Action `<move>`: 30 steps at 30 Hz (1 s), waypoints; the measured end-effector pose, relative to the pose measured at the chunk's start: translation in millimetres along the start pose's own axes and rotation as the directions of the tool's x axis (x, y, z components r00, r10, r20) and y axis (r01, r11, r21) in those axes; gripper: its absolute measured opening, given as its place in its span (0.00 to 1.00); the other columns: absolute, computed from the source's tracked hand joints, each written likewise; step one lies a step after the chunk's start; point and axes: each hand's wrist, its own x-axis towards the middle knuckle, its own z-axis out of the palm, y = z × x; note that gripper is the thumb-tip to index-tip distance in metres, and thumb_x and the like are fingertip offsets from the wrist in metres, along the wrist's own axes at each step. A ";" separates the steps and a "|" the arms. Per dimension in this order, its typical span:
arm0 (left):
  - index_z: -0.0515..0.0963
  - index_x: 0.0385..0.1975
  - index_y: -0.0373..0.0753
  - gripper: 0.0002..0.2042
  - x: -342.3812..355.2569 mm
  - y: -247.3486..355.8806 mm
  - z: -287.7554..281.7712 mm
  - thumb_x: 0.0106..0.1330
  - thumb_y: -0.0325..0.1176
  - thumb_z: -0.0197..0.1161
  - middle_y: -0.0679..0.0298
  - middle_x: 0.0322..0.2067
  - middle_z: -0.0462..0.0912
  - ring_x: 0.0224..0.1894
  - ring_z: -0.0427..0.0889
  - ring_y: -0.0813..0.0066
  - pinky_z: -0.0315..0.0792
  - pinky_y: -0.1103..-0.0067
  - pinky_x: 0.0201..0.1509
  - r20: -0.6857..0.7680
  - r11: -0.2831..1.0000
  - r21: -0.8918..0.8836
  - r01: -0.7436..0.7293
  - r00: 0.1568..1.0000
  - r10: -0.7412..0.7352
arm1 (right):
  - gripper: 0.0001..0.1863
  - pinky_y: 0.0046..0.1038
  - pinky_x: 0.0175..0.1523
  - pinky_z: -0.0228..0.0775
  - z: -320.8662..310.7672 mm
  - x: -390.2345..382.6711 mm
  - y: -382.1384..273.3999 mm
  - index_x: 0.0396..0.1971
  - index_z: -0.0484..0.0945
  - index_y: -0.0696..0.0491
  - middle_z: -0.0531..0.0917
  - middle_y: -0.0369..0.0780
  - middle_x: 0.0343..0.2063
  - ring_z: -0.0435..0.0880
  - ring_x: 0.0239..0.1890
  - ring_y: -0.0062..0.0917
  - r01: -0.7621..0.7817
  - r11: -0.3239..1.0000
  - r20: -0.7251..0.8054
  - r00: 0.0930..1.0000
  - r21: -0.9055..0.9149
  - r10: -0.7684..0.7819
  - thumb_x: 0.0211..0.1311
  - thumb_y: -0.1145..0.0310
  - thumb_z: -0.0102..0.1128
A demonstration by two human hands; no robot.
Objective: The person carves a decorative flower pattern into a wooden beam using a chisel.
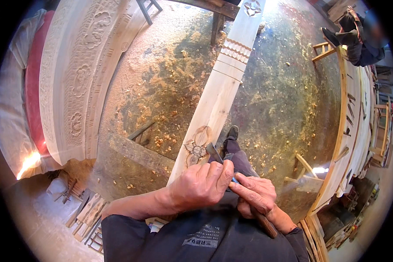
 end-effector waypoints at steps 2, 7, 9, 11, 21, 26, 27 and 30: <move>0.80 0.56 0.25 0.21 -0.2 0.8 0.0 0.65 0.30 0.66 0.65 0.27 0.72 0.23 0.75 0.77 0.67 0.78 0.23 -0.002 1.000 0.003 0.005 1.000 -0.005 | 0.26 0.39 0.50 0.92 0.3 -0.8 0.4 0.53 0.92 0.59 0.92 0.54 0.45 0.97 0.42 0.43 -0.001 1.000 0.004 1.000 0.003 0.001 0.49 0.82 0.69; 0.80 0.56 0.26 0.21 0.7 1.9 -0.1 0.65 0.30 0.67 0.66 0.27 0.71 0.23 0.74 0.77 0.66 0.78 0.23 0.019 1.000 0.027 0.014 1.000 -0.015 | 0.26 0.39 0.50 0.92 6.2 -6.6 3.4 0.52 0.92 0.59 0.92 0.54 0.46 0.97 0.42 0.43 -0.006 1.000 -0.030 1.000 0.019 0.007 0.48 0.83 0.70; 0.80 0.56 0.26 0.21 1.3 1.3 0.4 0.65 0.30 0.67 0.66 0.27 0.71 0.23 0.74 0.78 0.65 0.78 0.23 0.010 1.000 0.026 0.015 1.000 -0.015 | 0.26 0.39 0.51 0.92 8.8 -8.9 5.2 0.52 0.92 0.58 0.92 0.54 0.47 0.97 0.43 0.43 -0.008 1.000 -0.042 0.999 0.022 0.009 0.48 0.83 0.70; 0.80 0.56 0.26 0.20 1.2 0.9 0.5 0.65 0.30 0.67 0.67 0.27 0.70 0.23 0.74 0.78 0.65 0.78 0.23 0.005 0.999 0.029 0.015 1.000 -0.015 | 0.26 0.39 0.50 0.92 10.5 -10.2 5.5 0.52 0.92 0.58 0.92 0.54 0.47 0.97 0.43 0.43 -0.009 1.000 -0.054 0.998 0.020 0.010 0.48 0.82 0.71; 0.80 0.55 0.25 0.21 0.1 1.7 3.2 0.65 0.31 0.68 0.66 0.27 0.71 0.23 0.76 0.78 0.68 0.79 0.23 0.005 0.999 0.023 0.037 0.999 -0.037 | 0.28 0.39 0.51 0.91 11.4 -8.7 7.4 0.53 0.91 0.59 0.92 0.56 0.48 0.97 0.45 0.44 -0.054 0.997 -0.034 0.998 0.051 0.055 0.45 0.83 0.71; 0.80 0.56 0.26 0.21 2.1 0.3 3.1 0.65 0.30 0.68 0.65 0.27 0.72 0.22 0.76 0.77 0.68 0.78 0.23 -0.009 0.999 0.026 0.046 0.999 -0.045 | 0.28 0.39 0.50 0.90 13.5 -6.9 10.4 0.54 0.91 0.58 0.92 0.56 0.49 0.97 0.45 0.43 -0.038 0.997 -0.053 0.998 0.070 0.041 0.47 0.82 0.71; 0.81 0.56 0.26 0.21 1.7 0.0 2.7 0.65 0.30 0.68 0.66 0.27 0.72 0.22 0.76 0.77 0.68 0.79 0.23 -0.012 0.999 0.023 0.046 0.999 -0.046 | 0.27 0.39 0.50 0.90 10.2 -4.6 9.2 0.54 0.91 0.58 0.92 0.56 0.49 0.96 0.45 0.44 -0.051 0.994 -0.027 0.998 0.096 0.053 0.49 0.81 0.71; 0.82 0.56 0.26 0.21 -0.3 -2.5 -4.4 0.65 0.29 0.68 0.67 0.27 0.72 0.22 0.74 0.79 0.66 0.79 0.23 -0.130 0.999 0.043 0.003 0.992 0.003 | 0.23 0.40 0.48 0.89 -4.5 6.4 -0.4 0.54 0.91 0.59 0.91 0.57 0.48 0.96 0.44 0.46 -0.085 0.970 0.027 0.996 0.228 0.081 0.55 0.75 0.70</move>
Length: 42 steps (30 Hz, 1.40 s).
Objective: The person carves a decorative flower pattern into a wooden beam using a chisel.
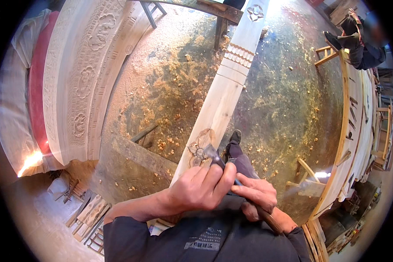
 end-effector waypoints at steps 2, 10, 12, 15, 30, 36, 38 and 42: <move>0.84 0.56 0.27 0.20 -1.1 0.1 -8.6 0.65 0.28 0.69 0.69 0.26 0.72 0.22 0.73 0.81 0.64 0.80 0.23 -0.046 0.999 -0.017 -0.041 0.998 0.040 | 0.22 0.42 0.47 0.89 -4.2 4.3 -4.9 0.54 0.90 0.60 0.91 0.58 0.47 0.95 0.44 0.48 -0.010 0.986 0.001 1.000 0.165 0.010 0.61 0.70 0.69; 0.84 0.55 0.26 0.20 4.7 1.6 6.1 0.64 0.28 0.68 0.69 0.26 0.72 0.22 0.73 0.81 0.63 0.80 0.23 0.054 0.990 -0.096 -0.107 0.992 0.113 | 0.23 0.42 0.48 0.89 -19.4 -10.6 -3.2 0.54 0.89 0.62 0.91 0.55 0.44 0.95 0.44 0.47 0.016 0.996 0.038 0.999 -0.093 -0.012 0.60 0.68 0.67; 0.84 0.55 0.25 0.21 4.3 1.7 4.2 0.63 0.28 0.67 0.68 0.26 0.72 0.22 0.73 0.81 0.63 0.80 0.23 0.076 0.991 -0.099 -0.086 0.993 0.094 | 0.24 0.41 0.48 0.90 -16.0 -5.8 -2.9 0.53 0.89 0.62 0.91 0.53 0.44 0.95 0.44 0.46 0.037 0.992 0.026 0.999 -0.119 -0.034 0.55 0.71 0.68; 0.83 0.54 0.26 0.21 5.8 0.4 3.2 0.62 0.28 0.67 0.68 0.26 0.72 0.22 0.73 0.80 0.64 0.80 0.23 0.075 0.995 -0.081 -0.065 0.995 0.071 | 0.26 0.40 0.49 0.90 -12.9 -3.4 -2.9 0.53 0.90 0.62 0.91 0.52 0.44 0.96 0.44 0.44 0.048 0.984 0.022 0.999 -0.170 -0.045 0.49 0.76 0.67; 0.83 0.55 0.26 0.20 5.2 2.4 4.9 0.64 0.29 0.68 0.67 0.26 0.74 0.22 0.75 0.80 0.67 0.80 0.24 0.121 0.997 -0.070 -0.021 0.992 0.029 | 0.26 0.41 0.52 0.90 -7.7 -3.0 1.3 0.52 0.91 0.60 0.92 0.52 0.44 0.96 0.45 0.44 0.013 0.987 -0.020 1.000 -0.159 -0.016 0.48 0.78 0.69; 0.83 0.54 0.27 0.21 6.9 1.4 5.1 0.62 0.28 0.67 0.67 0.26 0.73 0.22 0.75 0.79 0.67 0.79 0.24 0.127 0.996 -0.086 -0.010 0.992 0.021 | 0.28 0.41 0.52 0.91 -8.1 -4.9 6.6 0.53 0.92 0.59 0.92 0.53 0.45 0.96 0.45 0.44 0.004 0.993 -0.010 1.000 -0.118 -0.005 0.45 0.81 0.68; 0.83 0.54 0.27 0.21 7.9 0.9 5.7 0.62 0.28 0.67 0.67 0.26 0.74 0.22 0.75 0.79 0.67 0.79 0.24 0.122 0.996 -0.085 -0.005 0.992 0.015 | 0.29 0.40 0.51 0.91 -7.4 -4.5 8.6 0.53 0.92 0.59 0.92 0.54 0.46 0.97 0.44 0.44 0.008 0.993 -0.010 1.000 -0.117 -0.009 0.45 0.82 0.68; 0.83 0.54 0.26 0.21 8.0 0.7 5.9 0.62 0.29 0.67 0.66 0.27 0.74 0.22 0.76 0.78 0.68 0.79 0.25 0.135 0.996 -0.094 0.010 0.991 0.003 | 0.29 0.40 0.51 0.91 -7.8 -3.4 13.2 0.53 0.92 0.59 0.92 0.55 0.47 0.97 0.44 0.45 0.021 0.995 -0.005 1.000 -0.102 -0.022 0.44 0.82 0.67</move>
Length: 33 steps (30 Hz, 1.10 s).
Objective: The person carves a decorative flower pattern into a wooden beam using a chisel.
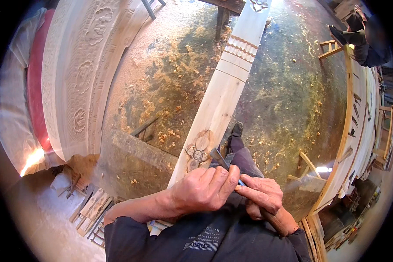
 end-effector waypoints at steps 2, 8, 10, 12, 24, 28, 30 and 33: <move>0.82 0.55 0.26 0.21 -0.8 0.5 1.5 0.62 0.29 0.67 0.66 0.27 0.75 0.22 0.75 0.78 0.68 0.79 0.24 -0.004 1.000 0.013 0.003 1.000 -0.003 | 0.28 0.39 0.50 0.91 -2.3 0.3 2.1 0.53 0.92 0.59 0.92 0.55 0.47 0.97 0.44 0.45 -0.011 1.000 0.023 1.000 0.028 0.010 0.45 0.82 0.67; 0.83 0.52 0.25 0.17 -0.7 -3.5 2.7 0.68 0.29 0.66 0.69 0.27 0.74 0.24 0.75 0.82 0.67 0.83 0.25 -0.008 0.999 0.030 0.012 1.000 -0.012 | 0.25 0.38 0.49 0.90 4.6 7.0 10.1 0.53 0.91 0.59 0.91 0.56 0.49 0.96 0.45 0.45 -0.001 0.998 0.010 1.000 0.065 0.000 0.51 0.79 0.70; 0.83 0.53 0.25 0.18 0.4 -4.3 1.2 0.67 0.29 0.67 0.68 0.28 0.76 0.24 0.75 0.82 0.67 0.83 0.25 -0.021 1.000 0.031 -0.006 1.000 0.007 | 0.24 0.37 0.48 0.90 -0.3 7.8 8.0 0.54 0.91 0.59 0.91 0.57 0.49 0.96 0.46 0.46 -0.025 0.996 0.031 0.999 0.082 0.022 0.53 0.79 0.70; 0.83 0.54 0.25 0.18 2.4 -7.2 -6.2 0.67 0.29 0.67 0.66 0.29 0.78 0.24 0.75 0.82 0.68 0.83 0.25 -0.049 0.999 0.029 -0.042 0.998 0.043 | 0.23 0.37 0.48 0.90 -9.6 11.2 -4.4 0.54 0.91 0.59 0.91 0.57 0.49 0.96 0.46 0.46 -0.079 0.992 0.071 0.995 0.099 0.072 0.55 0.78 0.70; 0.85 0.51 0.25 0.16 -1.9 -5.4 -3.3 0.66 0.28 0.67 0.69 0.25 0.75 0.24 0.74 0.82 0.66 0.83 0.24 -0.078 0.998 -0.004 -0.066 0.995 0.065 | 0.26 0.40 0.51 0.90 -4.3 3.4 -4.2 0.55 0.91 0.58 0.91 0.53 0.47 0.96 0.47 0.45 -0.016 1.000 0.041 0.999 0.021 0.015 0.52 0.80 0.68; 0.84 0.50 0.25 0.16 -1.4 -4.7 -1.4 0.67 0.28 0.67 0.71 0.25 0.73 0.23 0.74 0.83 0.66 0.83 0.24 -0.064 0.998 0.022 -0.055 0.996 0.056 | 0.26 0.41 0.52 0.91 -8.6 9.4 -5.4 0.55 0.91 0.58 0.91 0.52 0.47 0.96 0.47 0.44 -0.032 0.999 0.092 0.995 0.007 0.032 0.53 0.80 0.69; 0.84 0.50 0.25 0.16 -1.5 -4.6 -2.0 0.67 0.28 0.67 0.71 0.24 0.72 0.23 0.73 0.83 0.66 0.83 0.24 -0.061 0.999 0.025 -0.046 0.997 0.048 | 0.26 0.41 0.52 0.91 -9.2 9.8 -2.8 0.56 0.91 0.58 0.91 0.52 0.47 0.96 0.47 0.44 -0.030 0.999 0.102 0.994 0.019 0.028 0.52 0.80 0.69; 0.84 0.55 0.26 0.20 -3.3 -2.1 -1.7 0.65 0.29 0.68 0.66 0.27 0.79 0.22 0.77 0.79 0.67 0.79 0.24 -0.031 1.000 0.001 -0.012 0.999 0.012 | 0.27 0.40 0.52 0.91 -7.5 9.2 3.5 0.56 0.91 0.58 0.92 0.51 0.47 0.96 0.46 0.44 -0.008 0.999 0.084 0.996 0.033 0.005 0.51 0.81 0.69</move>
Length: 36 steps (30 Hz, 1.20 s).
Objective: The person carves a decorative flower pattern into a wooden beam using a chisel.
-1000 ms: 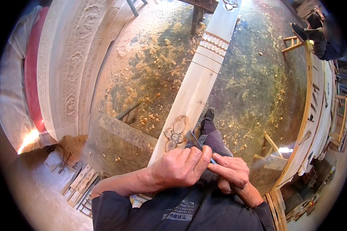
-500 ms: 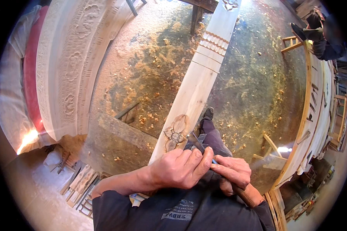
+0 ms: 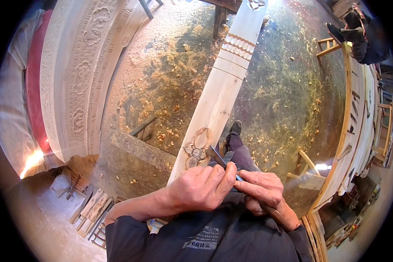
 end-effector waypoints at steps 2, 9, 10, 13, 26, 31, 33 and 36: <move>0.84 0.55 0.26 0.20 0.9 0.3 0.0 0.65 0.29 0.68 0.66 0.27 0.79 0.22 0.77 0.79 0.67 0.79 0.24 0.003 1.000 0.005 0.008 1.000 -0.008 | 0.28 0.40 0.52 0.91 -2.4 4.0 0.2 0.56 0.91 0.57 0.92 0.51 0.47 0.96 0.46 0.44 0.004 1.000 -0.001 1.000 0.010 -0.004 0.50 0.82 0.69; 0.84 0.54 0.27 0.19 0.9 1.8 0.6 0.64 0.29 0.68 0.65 0.28 0.79 0.22 0.77 0.79 0.67 0.78 0.24 -0.003 1.000 0.006 0.018 1.000 -0.018 | 0.27 0.40 0.52 0.91 0.0 2.4 3.0 0.55 0.91 0.59 0.92 0.52 0.48 0.96 0.45 0.44 0.027 0.999 -0.010 1.000 0.021 -0.027 0.51 0.82 0.68; 0.84 0.54 0.26 0.19 0.9 2.0 0.6 0.64 0.28 0.68 0.65 0.28 0.79 0.22 0.78 0.78 0.67 0.78 0.24 0.005 1.000 0.011 0.017 1.000 -0.017 | 0.27 0.40 0.51 0.91 1.1 1.0 4.6 0.55 0.90 0.59 0.91 0.52 0.48 0.96 0.45 0.44 0.033 0.999 -0.012 0.999 0.019 -0.033 0.51 0.82 0.68; 0.84 0.53 0.26 0.19 1.9 2.8 -0.2 0.64 0.28 0.68 0.64 0.28 0.80 0.22 0.78 0.78 0.67 0.78 0.24 0.025 1.000 0.027 0.009 1.000 -0.009 | 0.26 0.40 0.51 0.91 5.1 -1.5 7.9 0.55 0.90 0.60 0.91 0.53 0.48 0.96 0.44 0.44 0.070 0.998 -0.023 0.997 -0.008 -0.070 0.52 0.82 0.67; 0.84 0.60 0.25 0.24 -0.4 1.8 -3.5 0.63 0.27 0.70 0.60 0.36 0.87 0.25 0.81 0.78 0.72 0.80 0.27 -0.098 0.998 -0.007 -0.068 0.993 0.067 | 0.27 0.38 0.48 0.90 3.8 -12.4 -8.1 0.57 0.90 0.60 0.92 0.56 0.51 0.97 0.47 0.44 -0.101 0.995 -0.126 0.987 0.004 0.101 0.54 0.84 0.62; 0.84 0.58 0.25 0.23 0.8 0.8 -0.3 0.64 0.29 0.69 0.63 0.32 0.83 0.23 0.77 0.80 0.68 0.80 0.25 -0.036 0.996 -0.003 -0.090 0.995 0.090 | 0.29 0.39 0.49 0.91 0.6 -15.2 -12.3 0.54 0.91 0.59 0.92 0.53 0.46 0.96 0.45 0.43 -0.009 0.995 -0.087 0.996 -0.097 0.001 0.46 0.82 0.67; 0.85 0.54 0.25 0.19 3.8 -0.6 -4.4 0.67 0.29 0.67 0.66 0.28 0.79 0.23 0.74 0.82 0.66 0.82 0.25 -0.031 0.997 0.026 -0.077 0.997 0.077 | 0.29 0.39 0.50 0.91 0.9 -8.1 -16.2 0.54 0.91 0.59 0.92 0.53 0.46 0.96 0.45 0.44 0.004 0.996 -0.068 0.998 -0.092 -0.010 0.46 0.82 0.67; 0.85 0.53 0.25 0.18 1.1 0.2 -1.3 0.66 0.29 0.67 0.69 0.25 0.76 0.23 0.74 0.82 0.65 0.82 0.25 -0.049 0.998 0.036 -0.057 0.997 0.058 | 0.28 0.39 0.51 0.91 2.0 -4.2 -15.1 0.54 0.91 0.59 0.92 0.54 0.46 0.96 0.46 0.44 0.008 0.997 -0.040 0.999 -0.080 -0.011 0.47 0.82 0.67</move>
